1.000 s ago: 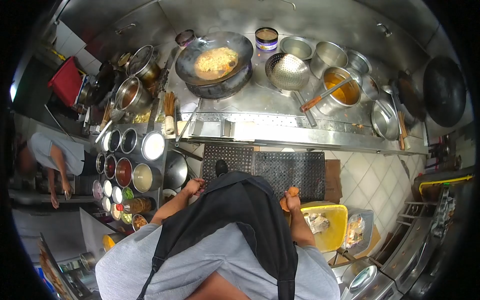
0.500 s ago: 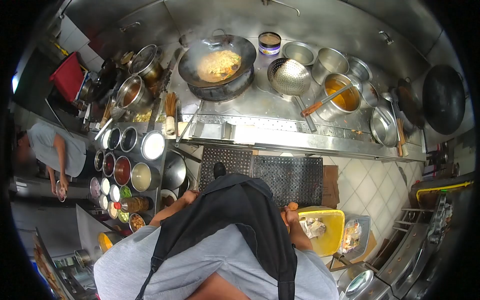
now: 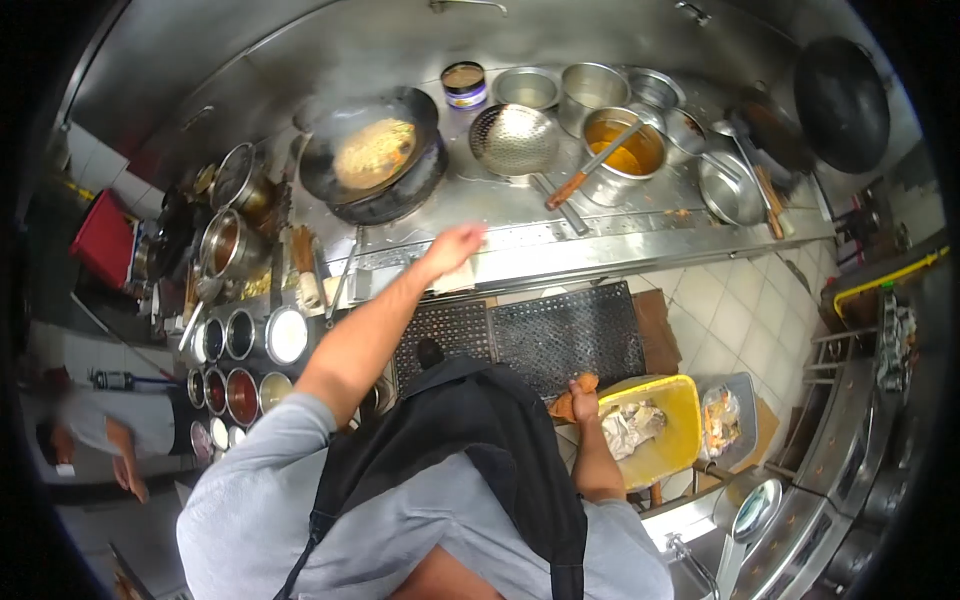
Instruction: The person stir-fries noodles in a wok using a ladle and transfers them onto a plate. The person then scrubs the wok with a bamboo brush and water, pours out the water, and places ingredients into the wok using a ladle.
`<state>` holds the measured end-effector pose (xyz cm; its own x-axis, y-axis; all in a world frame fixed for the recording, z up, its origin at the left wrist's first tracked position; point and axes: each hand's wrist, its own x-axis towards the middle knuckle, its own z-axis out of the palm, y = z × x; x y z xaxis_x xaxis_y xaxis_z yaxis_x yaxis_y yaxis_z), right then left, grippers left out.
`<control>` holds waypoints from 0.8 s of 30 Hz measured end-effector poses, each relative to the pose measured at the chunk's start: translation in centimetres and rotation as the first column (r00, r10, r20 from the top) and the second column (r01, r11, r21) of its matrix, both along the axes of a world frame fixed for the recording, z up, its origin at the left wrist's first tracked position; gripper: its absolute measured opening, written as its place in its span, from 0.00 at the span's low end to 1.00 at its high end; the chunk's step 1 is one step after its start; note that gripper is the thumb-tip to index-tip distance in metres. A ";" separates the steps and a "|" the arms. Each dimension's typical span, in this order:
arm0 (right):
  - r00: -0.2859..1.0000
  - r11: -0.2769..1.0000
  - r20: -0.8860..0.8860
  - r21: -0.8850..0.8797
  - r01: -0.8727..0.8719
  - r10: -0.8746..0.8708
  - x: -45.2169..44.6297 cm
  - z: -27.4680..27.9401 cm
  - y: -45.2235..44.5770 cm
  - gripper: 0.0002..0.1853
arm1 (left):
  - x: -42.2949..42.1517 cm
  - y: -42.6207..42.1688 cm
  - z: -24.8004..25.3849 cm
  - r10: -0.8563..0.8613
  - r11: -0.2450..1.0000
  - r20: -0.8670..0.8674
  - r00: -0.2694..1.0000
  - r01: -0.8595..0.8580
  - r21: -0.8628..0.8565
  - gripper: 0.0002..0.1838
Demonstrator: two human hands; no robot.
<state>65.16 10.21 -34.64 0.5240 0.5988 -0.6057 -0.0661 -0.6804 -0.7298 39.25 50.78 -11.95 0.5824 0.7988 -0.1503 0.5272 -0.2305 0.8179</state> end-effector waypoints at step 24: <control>0.957 0.922 -0.170 0.272 0.276 -0.237 -9.9 11.9 -3.9 0.20 | -1.3 0.0 9.9 0.267 0.812 0.380 0.886 0.006 -0.584 0.29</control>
